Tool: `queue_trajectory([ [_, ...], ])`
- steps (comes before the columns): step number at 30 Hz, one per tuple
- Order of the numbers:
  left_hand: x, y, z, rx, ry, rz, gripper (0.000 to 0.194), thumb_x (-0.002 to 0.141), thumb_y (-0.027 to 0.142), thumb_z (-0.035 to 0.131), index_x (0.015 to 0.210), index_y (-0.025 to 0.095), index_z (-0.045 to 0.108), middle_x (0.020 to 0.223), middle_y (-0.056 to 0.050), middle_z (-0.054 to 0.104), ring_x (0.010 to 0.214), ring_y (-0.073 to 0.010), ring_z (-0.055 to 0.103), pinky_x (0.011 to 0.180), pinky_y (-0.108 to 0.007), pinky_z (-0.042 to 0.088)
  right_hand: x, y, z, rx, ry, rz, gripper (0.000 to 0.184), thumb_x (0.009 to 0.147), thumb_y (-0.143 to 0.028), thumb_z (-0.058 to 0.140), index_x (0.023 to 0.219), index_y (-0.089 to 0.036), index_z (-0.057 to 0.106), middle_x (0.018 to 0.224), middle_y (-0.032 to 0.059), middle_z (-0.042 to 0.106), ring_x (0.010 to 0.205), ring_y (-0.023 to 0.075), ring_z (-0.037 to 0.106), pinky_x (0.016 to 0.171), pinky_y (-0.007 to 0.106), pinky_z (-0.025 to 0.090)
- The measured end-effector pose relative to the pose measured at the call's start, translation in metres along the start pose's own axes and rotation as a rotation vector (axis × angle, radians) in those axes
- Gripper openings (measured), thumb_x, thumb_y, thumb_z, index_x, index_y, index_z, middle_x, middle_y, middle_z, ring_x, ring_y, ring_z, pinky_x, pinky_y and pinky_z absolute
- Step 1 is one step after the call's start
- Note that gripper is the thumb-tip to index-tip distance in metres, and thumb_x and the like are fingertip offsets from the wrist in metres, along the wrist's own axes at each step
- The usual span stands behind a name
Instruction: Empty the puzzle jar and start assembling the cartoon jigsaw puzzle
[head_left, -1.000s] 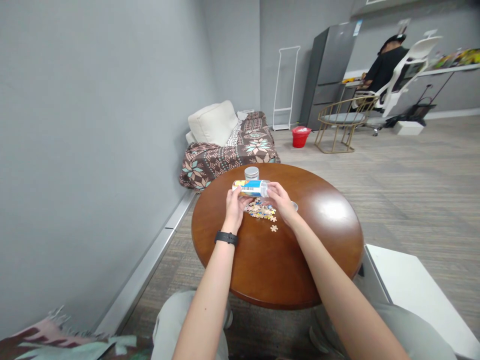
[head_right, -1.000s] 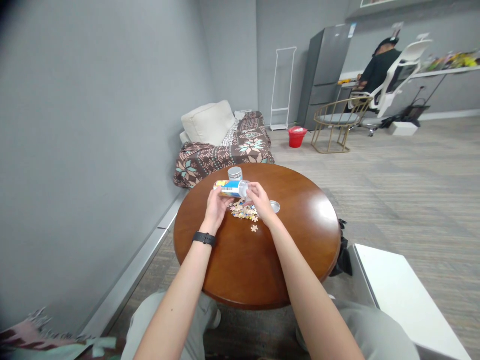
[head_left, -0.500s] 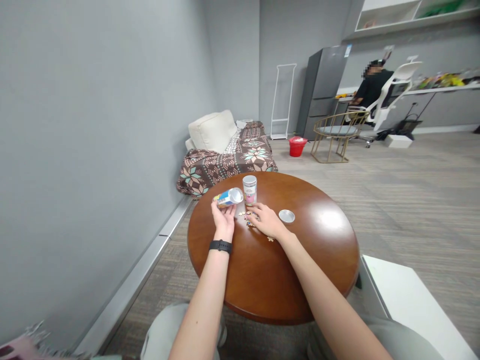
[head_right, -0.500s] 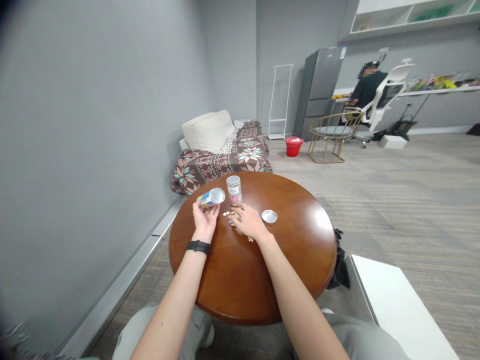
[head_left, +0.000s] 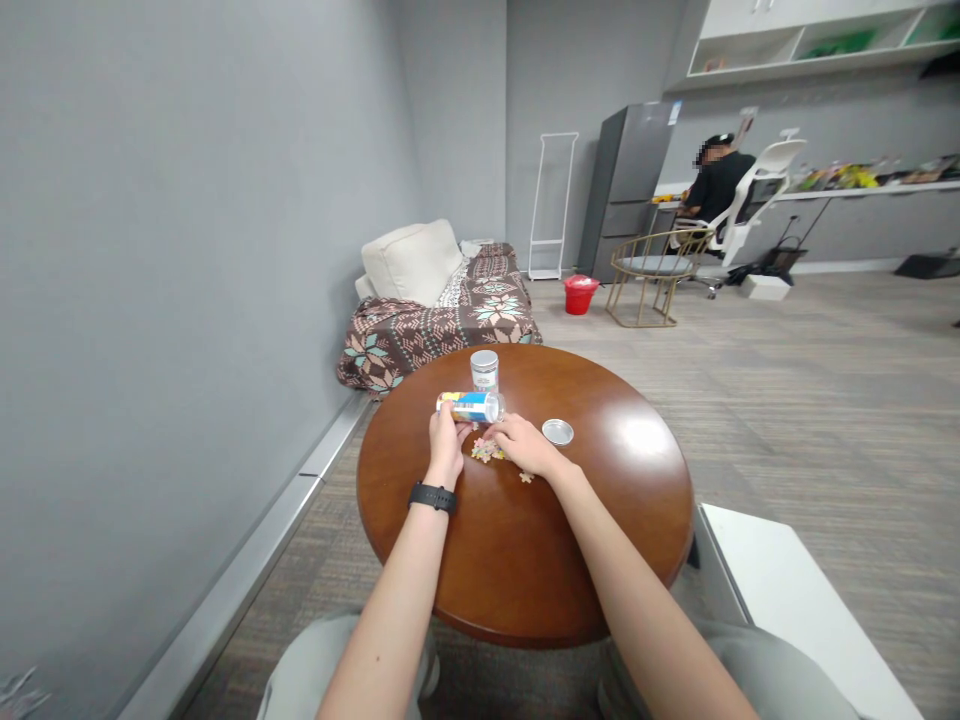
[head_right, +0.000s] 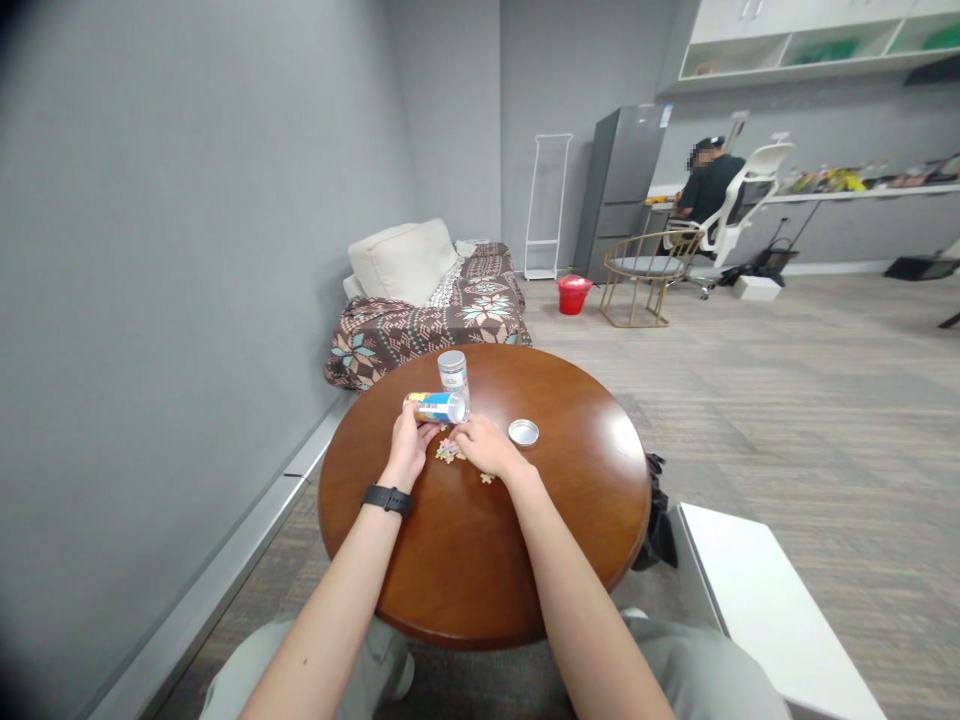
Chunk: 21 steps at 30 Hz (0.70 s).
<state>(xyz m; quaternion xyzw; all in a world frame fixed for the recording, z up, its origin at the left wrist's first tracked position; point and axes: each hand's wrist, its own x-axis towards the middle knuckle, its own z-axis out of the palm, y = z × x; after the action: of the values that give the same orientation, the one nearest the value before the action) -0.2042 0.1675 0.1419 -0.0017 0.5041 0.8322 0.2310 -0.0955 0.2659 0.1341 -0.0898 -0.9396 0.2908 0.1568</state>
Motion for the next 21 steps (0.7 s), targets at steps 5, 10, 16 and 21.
queue_trajectory([
  [5, -0.003, 0.003, 0.002, -0.049, -0.011, 0.01, 0.018, 0.087, 0.028, 0.048, 0.089, 0.015, 0.06, 0.073, -0.004, 0.067, 0.059, -0.013, 0.064, 0.066, -0.025, 0.053, 0.0, 0.004, -0.001, 0.051, 0.075, 0.004, 0.035, 0.09, -0.014, 0.037, 0.105, -0.018, 0.069, 0.116, 0.0066, 0.067, 0.107, 0.02, 0.058, 0.098, 0.035, 0.043],
  [10, -0.004, 0.011, 0.003, -0.189, 0.035, 0.003, 0.018, 0.09, 0.031, 0.045, 0.091, 0.019, 0.059, 0.081, -0.003, 0.067, 0.069, -0.0138, 0.066, 0.071, -0.025, 0.054, 0.004, -0.001, 0.009, -0.061, 0.116, -0.102, 0.036, 0.09, -0.017, 0.043, 0.122, -0.016, 0.061, 0.127, 0.0107, 0.061, 0.115, 0.0221, 0.056, 0.101, 0.038, 0.042],
  [16, -0.001, 0.014, -0.002, -0.284, 0.095, -0.038, 0.019, 0.089, 0.033, 0.042, 0.09, 0.022, 0.057, 0.082, -0.003, 0.062, 0.071, -0.0141, 0.063, 0.069, -0.025, 0.053, 0.005, -0.012, 0.024, -0.143, 0.026, -0.157, 0.041, 0.091, -0.022, 0.05, 0.131, -0.019, 0.058, 0.139, 0.0118, 0.056, 0.129, 0.0233, 0.05, 0.107, 0.043, 0.036],
  [21, 0.0, 0.015, -0.004, -0.315, 0.121, -0.046, 0.018, 0.087, 0.035, 0.043, 0.091, 0.023, 0.056, 0.087, -0.004, 0.061, 0.08, -0.0165, 0.064, 0.077, -0.03, 0.054, 0.005, -0.012, 0.016, -0.145, 0.002, -0.185, 0.025, 0.093, -0.027, 0.051, 0.102, -0.021, 0.073, 0.116, 0.0078, 0.071, 0.112, 0.0217, 0.061, 0.1, 0.039, 0.04],
])
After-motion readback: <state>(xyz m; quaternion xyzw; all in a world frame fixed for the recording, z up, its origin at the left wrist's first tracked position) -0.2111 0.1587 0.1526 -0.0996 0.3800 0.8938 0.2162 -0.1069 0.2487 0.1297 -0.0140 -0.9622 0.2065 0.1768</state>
